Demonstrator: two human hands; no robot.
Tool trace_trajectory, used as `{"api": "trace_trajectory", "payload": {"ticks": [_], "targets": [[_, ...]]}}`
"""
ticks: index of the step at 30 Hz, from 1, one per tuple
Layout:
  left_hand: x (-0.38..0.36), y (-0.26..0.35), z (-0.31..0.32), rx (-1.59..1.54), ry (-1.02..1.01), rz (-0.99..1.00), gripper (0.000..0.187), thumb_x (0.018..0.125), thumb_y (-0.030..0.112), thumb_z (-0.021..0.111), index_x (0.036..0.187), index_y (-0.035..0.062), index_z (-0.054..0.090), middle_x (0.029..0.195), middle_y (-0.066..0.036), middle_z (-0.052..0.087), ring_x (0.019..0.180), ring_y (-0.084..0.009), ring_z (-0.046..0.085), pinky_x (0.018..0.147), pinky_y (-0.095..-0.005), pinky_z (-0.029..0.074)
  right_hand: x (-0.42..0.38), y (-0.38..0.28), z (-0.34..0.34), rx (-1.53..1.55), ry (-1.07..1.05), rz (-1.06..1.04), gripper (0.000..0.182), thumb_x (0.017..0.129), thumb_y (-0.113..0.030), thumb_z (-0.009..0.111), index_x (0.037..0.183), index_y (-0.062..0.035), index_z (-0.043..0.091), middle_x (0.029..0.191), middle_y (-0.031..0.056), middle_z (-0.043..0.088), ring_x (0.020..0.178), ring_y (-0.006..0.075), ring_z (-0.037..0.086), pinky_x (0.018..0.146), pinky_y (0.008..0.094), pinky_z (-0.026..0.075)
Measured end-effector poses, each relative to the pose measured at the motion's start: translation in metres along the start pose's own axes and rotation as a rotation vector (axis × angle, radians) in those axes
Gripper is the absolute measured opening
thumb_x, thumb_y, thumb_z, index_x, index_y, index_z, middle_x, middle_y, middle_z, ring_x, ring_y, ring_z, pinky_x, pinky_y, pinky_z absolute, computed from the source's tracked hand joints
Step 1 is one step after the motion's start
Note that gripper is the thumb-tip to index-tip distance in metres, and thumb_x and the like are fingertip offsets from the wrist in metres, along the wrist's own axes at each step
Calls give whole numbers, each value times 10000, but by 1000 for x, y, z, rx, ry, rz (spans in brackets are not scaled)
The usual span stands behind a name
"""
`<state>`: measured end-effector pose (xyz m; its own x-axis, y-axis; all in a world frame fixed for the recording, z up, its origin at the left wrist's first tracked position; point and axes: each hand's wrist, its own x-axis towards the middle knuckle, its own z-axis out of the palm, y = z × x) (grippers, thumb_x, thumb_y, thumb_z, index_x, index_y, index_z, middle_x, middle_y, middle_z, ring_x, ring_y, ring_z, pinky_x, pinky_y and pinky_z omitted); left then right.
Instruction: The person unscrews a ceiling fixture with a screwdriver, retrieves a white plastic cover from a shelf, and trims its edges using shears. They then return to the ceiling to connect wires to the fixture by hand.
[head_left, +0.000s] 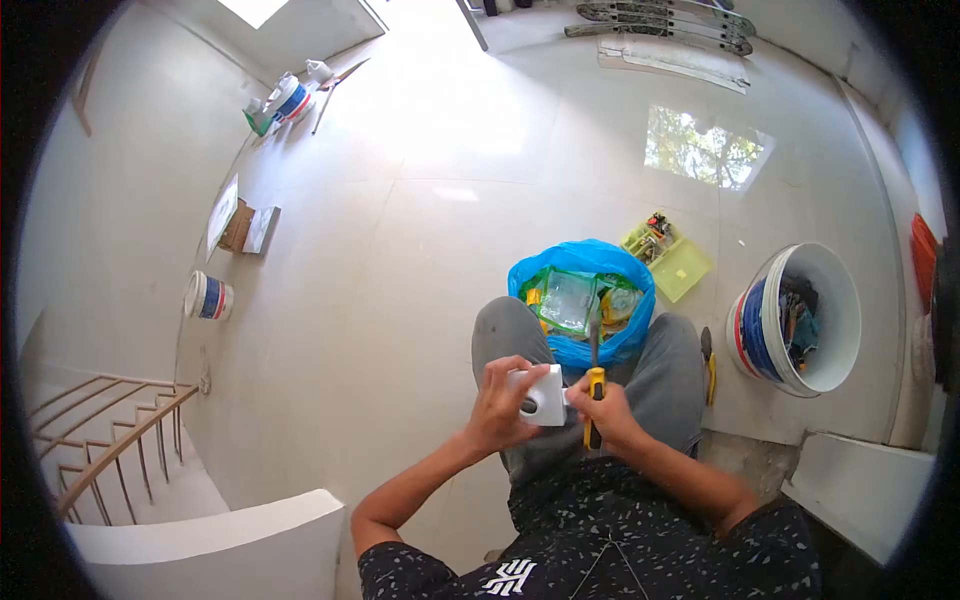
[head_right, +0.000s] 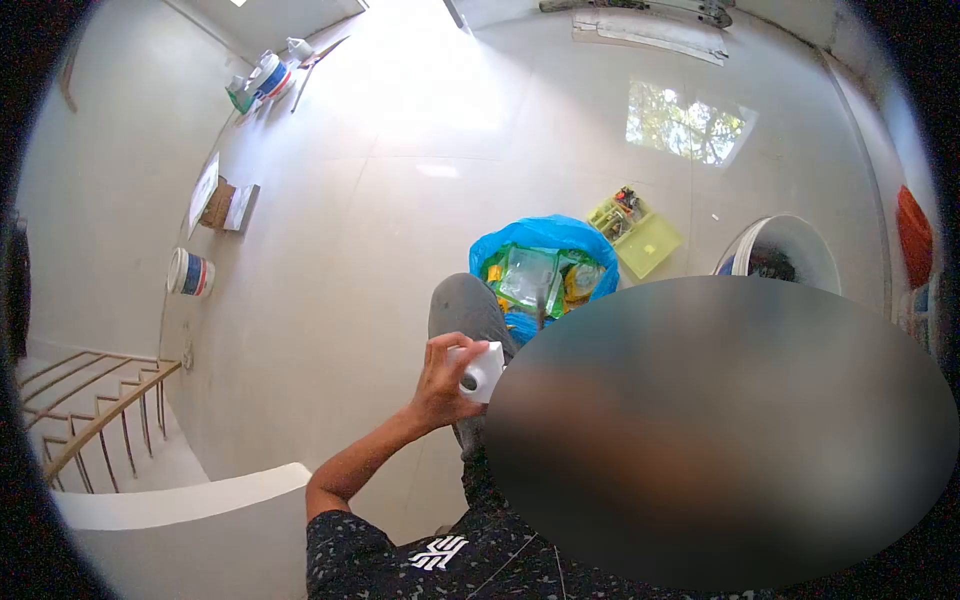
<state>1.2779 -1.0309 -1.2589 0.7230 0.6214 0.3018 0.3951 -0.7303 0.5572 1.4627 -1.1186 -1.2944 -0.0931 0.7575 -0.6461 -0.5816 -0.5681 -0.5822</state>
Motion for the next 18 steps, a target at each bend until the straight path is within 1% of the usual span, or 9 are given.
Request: {"api": "trace_trajectory", "payload": {"ticks": [2,3,5,7,9,10,13,17,18], "targets": [[1,4,6,-72,11,-82,850,502,152,848,1276,101,500,1134,-146,467,1084,-333,470,908,-433,416,0,-12,-3,-396,152,-582,277,767,-221,798,897,-45,628,805,16,544,702,116,499,643,268,435],[1,6,9,-146,24,-163,885,479,168,854,1283,98,492,1146,-155,464,1082,-344,471,906,-429,424,-1,-19,-6,-404,139,-578,277,767,-221,798,897,-45,628,805,16,544,702,116,499,643,268,435],[1,12,17,-166,45,-215,888,482,191,860,1283,94,491,1162,-168,462,1087,-346,476,910,-419,429,-5,-37,-14,-584,43,-759,315,720,-198,831,942,-44,669,915,22,529,785,121,484,695,261,422],[5,17,23,-271,80,-234,874,508,206,866,1289,100,489,1166,-170,461,1094,-344,482,913,-419,432,-2,-47,-21,-703,-9,-717,324,698,-212,839,951,-60,705,982,44,498,870,159,502,754,297,436],[6,17,28,-273,79,-265,873,535,229,868,1302,85,476,1183,-175,460,1112,-343,488,935,-421,426,3,-50,-24,-830,-117,-880,277,708,-206,828,914,-60,712,964,65,496,897,208,530,801,333,444],[6,17,29,-300,65,-269,900,545,231,880,1317,78,442,1212,-175,451,1143,-343,482,959,-430,420,1,-54,-23,-848,-133,-851,245,726,-190,811,907,-56,714,967,81,500,933,240,546,828,356,446],[3,19,30,-338,34,-301,934,564,246,892,1337,68,400,1247,-174,450,1177,-338,480,989,-437,411,-1,-55,-24,-860,-179,-937,229,747,-189,796,912,-54,713,974,95,508,929,249,548,823,360,448],[-2,17,34,-398,-2,-339,925,561,256,868,1343,53,417,1238,-175,487,1169,-336,477,992,-425,397,0,-51,-25,-933,-120,-913,190,778,-191,773,911,-68,719,969,97,504,917,248,546,824,367,450],[-2,16,34,-398,-7,-332,925,561,256,868,1343,53,417,1238,-175,487,1169,-336,477,992,-425,397,4,-47,-27,-917,-153,-949,168,801,-179,748,883,-41,697,971,84,499,898,218,534,800,344,448]]}}
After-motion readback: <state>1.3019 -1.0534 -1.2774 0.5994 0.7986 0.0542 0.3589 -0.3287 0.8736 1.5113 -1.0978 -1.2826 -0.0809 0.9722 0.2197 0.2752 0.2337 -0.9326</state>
